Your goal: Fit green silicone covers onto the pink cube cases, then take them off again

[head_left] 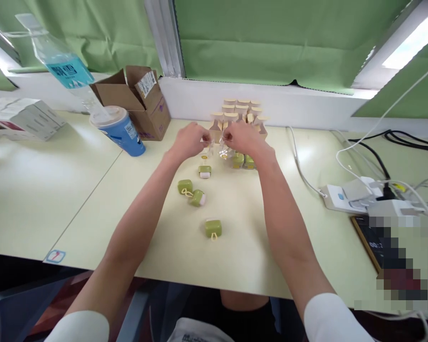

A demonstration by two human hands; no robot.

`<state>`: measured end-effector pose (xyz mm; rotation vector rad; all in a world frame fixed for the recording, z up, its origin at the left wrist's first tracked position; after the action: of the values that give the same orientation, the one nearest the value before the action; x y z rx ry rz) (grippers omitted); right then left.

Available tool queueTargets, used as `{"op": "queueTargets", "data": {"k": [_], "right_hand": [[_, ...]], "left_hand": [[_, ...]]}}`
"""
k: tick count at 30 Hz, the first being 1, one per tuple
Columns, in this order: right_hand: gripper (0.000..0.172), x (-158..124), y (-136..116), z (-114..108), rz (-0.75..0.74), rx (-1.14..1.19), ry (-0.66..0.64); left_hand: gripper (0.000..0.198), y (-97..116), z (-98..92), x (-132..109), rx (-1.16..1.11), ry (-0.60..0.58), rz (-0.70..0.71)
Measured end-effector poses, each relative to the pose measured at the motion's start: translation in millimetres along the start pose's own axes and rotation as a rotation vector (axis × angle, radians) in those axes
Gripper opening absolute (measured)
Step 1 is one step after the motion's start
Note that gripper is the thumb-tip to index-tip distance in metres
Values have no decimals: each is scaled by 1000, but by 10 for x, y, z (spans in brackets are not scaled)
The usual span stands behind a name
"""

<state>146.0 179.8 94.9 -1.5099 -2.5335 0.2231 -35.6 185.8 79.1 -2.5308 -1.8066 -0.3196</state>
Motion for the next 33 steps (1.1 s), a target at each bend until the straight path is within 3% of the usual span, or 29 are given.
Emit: {"op": "queueTargets", "data": {"k": [4,8,16,27,30,33], "right_hand": [[15,224,62,330,54,20,-89],[9,261,130,410,38,56,-88],[10,270,174,508,20,28,-114],[20,184,105,448,10,66,-147],[17,141,153,298,32,176,-140],[12,-9,244,-1,88,272,-50]], "left_hand": [[23,-82,468,114,-78,-47,2],[22,-75,698,177,-147,-28,21],[21,-126,705,187,-292,-19,116],[9,-146,712,200,-403,-2,96],[7,-137,718,194,-379,21,106],[5,-146,719,187,-340,48,90]]}}
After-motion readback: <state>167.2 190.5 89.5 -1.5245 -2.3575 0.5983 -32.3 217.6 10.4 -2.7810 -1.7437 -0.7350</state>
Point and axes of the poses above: each hand's wrist, its own x-axis towards the middle knuckle, its own z-axis out of the palm, y = z × x, the point moved 4 cm from there along x, towards the middle knuckle, and after that the axes turned 9 degrees about x, right-handed, at the moved point
